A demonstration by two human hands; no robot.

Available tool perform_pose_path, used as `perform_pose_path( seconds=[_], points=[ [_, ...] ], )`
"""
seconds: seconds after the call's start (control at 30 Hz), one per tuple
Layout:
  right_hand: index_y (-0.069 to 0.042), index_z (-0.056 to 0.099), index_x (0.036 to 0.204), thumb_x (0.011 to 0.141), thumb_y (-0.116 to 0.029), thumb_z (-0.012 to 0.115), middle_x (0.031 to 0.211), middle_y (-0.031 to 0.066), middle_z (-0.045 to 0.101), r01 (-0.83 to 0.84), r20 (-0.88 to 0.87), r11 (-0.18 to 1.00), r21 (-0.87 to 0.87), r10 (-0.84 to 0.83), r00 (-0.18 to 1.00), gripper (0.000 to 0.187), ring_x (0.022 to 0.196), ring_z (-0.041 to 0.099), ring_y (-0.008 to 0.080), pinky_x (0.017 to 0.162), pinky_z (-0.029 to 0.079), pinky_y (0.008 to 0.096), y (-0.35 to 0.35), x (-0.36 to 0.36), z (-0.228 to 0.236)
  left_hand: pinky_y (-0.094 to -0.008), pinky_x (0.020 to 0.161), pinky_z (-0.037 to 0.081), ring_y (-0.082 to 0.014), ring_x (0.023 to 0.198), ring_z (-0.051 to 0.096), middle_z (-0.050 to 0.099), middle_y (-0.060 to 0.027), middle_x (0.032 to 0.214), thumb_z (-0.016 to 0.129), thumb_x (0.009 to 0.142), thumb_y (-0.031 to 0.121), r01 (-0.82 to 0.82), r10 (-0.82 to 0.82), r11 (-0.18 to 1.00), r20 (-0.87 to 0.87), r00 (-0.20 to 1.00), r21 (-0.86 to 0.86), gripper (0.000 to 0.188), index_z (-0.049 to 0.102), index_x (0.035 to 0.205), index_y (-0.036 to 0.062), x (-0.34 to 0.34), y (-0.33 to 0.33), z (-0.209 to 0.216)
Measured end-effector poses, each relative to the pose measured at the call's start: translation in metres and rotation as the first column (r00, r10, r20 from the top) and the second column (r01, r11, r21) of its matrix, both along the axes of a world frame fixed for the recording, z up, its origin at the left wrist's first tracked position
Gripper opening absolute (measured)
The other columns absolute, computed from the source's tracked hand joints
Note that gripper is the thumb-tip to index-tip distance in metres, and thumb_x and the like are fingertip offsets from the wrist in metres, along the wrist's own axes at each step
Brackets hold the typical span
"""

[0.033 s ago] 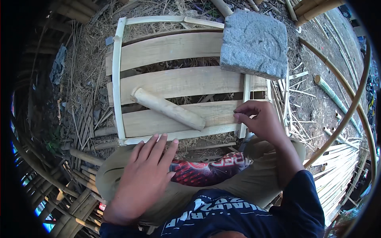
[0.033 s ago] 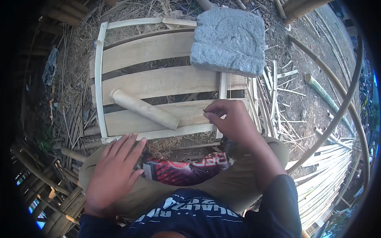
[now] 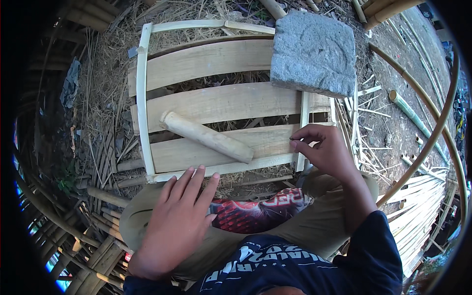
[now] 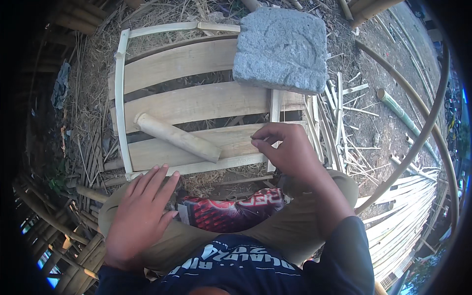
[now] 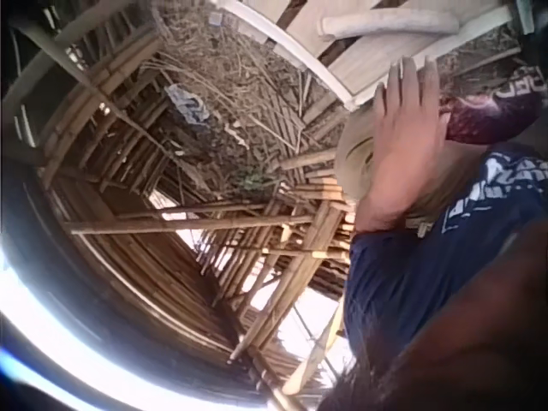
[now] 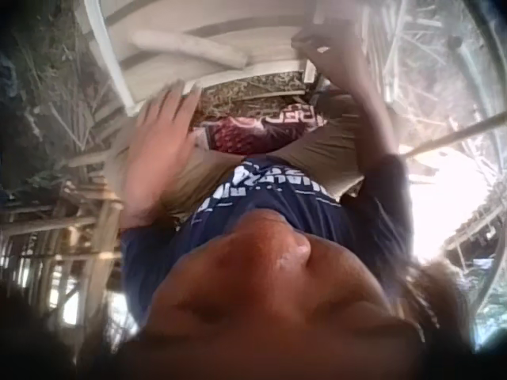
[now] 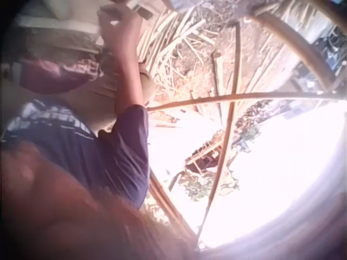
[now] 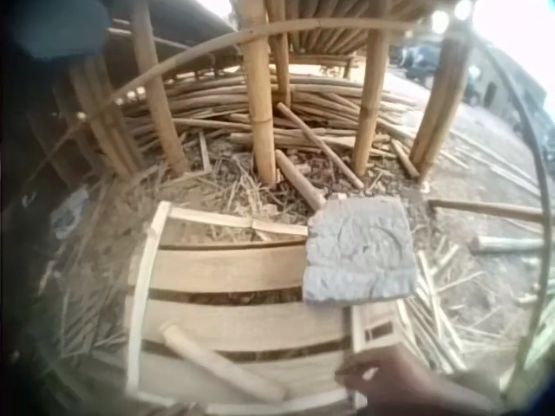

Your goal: The person constructs a wooden crate by fitting slats together, placing a rock on the structure to hold it steady, and applying adhesive to the joints from a plastic bag before fitting a round wooden post into the frame.

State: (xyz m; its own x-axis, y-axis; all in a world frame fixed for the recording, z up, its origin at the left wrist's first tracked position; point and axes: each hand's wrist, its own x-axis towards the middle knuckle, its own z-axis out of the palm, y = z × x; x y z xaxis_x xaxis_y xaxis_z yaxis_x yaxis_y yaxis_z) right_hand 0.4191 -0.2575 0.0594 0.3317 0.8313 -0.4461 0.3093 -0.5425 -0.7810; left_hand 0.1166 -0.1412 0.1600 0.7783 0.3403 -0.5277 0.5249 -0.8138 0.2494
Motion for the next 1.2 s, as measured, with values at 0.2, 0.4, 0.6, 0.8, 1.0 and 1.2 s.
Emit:
perform_pose_path(
  seconds=[0.2, 0.4, 0.6, 0.8, 1.0, 1.2],
  points=[
    [0.0, 0.078, 0.098, 0.09, -0.011, 0.078, 0.095, 0.0105, 0.078, 0.067, 0.201, 0.995, 0.071, -0.08, 0.976, 0.013, 0.087, 0.074, 0.0206, 0.076, 0.057, 0.0349, -0.038, 0.013, 0.001, -0.0497, 0.122, 0.033, -0.0353, 0.147, 0.043, 0.045, -0.0193, 0.158, 0.071, 0.094, 0.026, 0.094, -0.092, 0.994, 0.032, 0.995, -0.051, 0.071, 0.043, 0.157, 0.006, 0.005, -0.004, -0.003],
    [0.006, 0.066, 0.114, 0.097, -0.002, 0.068, 0.084, 0.0101, 0.074, 0.156, 0.198, 0.976, 0.151, -0.184, 0.963, 0.019, 0.07, 0.068, 0.0123, 0.064, 0.053, 0.0276, -0.049, 0.022, -0.016, -0.0504, 0.122, 0.034, -0.0359, 0.142, 0.048, 0.054, -0.0188, 0.151, 0.07, 0.095, 0.024, 0.124, -0.097, 0.986, 0.221, 0.97, -0.107, 0.068, 0.045, 0.156, 0.007, -0.014, -0.041, -0.021],
    [0.001, 0.07, 0.119, 0.094, -0.003, 0.059, 0.084, 0.0124, 0.077, 0.228, 0.189, 0.929, 0.293, -0.29, 0.938, 0.028, 0.068, 0.071, 0.018, 0.065, 0.052, 0.0352, -0.055, 0.039, -0.023, -0.0477, 0.121, 0.038, -0.0388, 0.14, 0.051, 0.058, -0.0203, 0.147, 0.073, 0.093, 0.021, -0.065, 0.076, 0.997, 0.312, 0.947, -0.048, 0.064, 0.051, 0.152, 0.0072, -0.029, -0.051, -0.047],
    [-0.001, 0.08, 0.113, 0.089, -0.006, 0.056, 0.095, 0.0186, 0.079, 0.276, 0.302, 0.848, 0.452, -0.436, 0.848, 0.035, 0.075, 0.074, 0.0208, 0.076, 0.056, 0.0348, -0.053, 0.082, -0.017, -0.0434, 0.12, 0.039, -0.0382, 0.142, 0.05, 0.056, -0.0219, 0.15, 0.071, 0.097, 0.02, -0.148, 0.163, 0.987, 0.372, 0.914, -0.07, 0.062, 0.05, 0.153, 0.0061, -0.024, -0.035, -0.045],
    [0.0, 0.08, 0.113, 0.088, -0.035, 0.07, 0.096, 0.0185, 0.078, 0.5, 0.147, 0.732, 0.463, -0.62, 0.771, 0.044, 0.091, 0.075, 0.0248, 0.089, 0.056, 0.0369, -0.022, 0.129, -0.008, -0.041, 0.119, 0.041, -0.0295, 0.142, 0.052, 0.058, -0.0179, 0.15, 0.057, 0.108, 0.024, -0.157, 0.243, 0.958, 0.395, 0.886, -0.239, 0.051, 0.048, 0.153, 0.0015, 0.079, 0.052, -0.077],
    [0.01, 0.074, 0.081, 0.077, -0.072, 0.078, 0.094, 0.0237, 0.075, 0.656, 0.074, 0.697, 0.289, -0.699, 0.711, 0.082, 0.091, 0.074, 0.0319, 0.087, 0.055, 0.0443, 0.024, 0.136, -0.024, -0.0393, 0.122, 0.034, -0.029, 0.147, 0.047, 0.053, -0.0198, 0.155, 0.053, 0.107, 0.048, -0.301, 0.574, 0.807, 0.557, 0.6, -0.508, 0.068, 0.046, 0.155, 0.0009, 0.199, 0.118, -0.134]
  ],
)
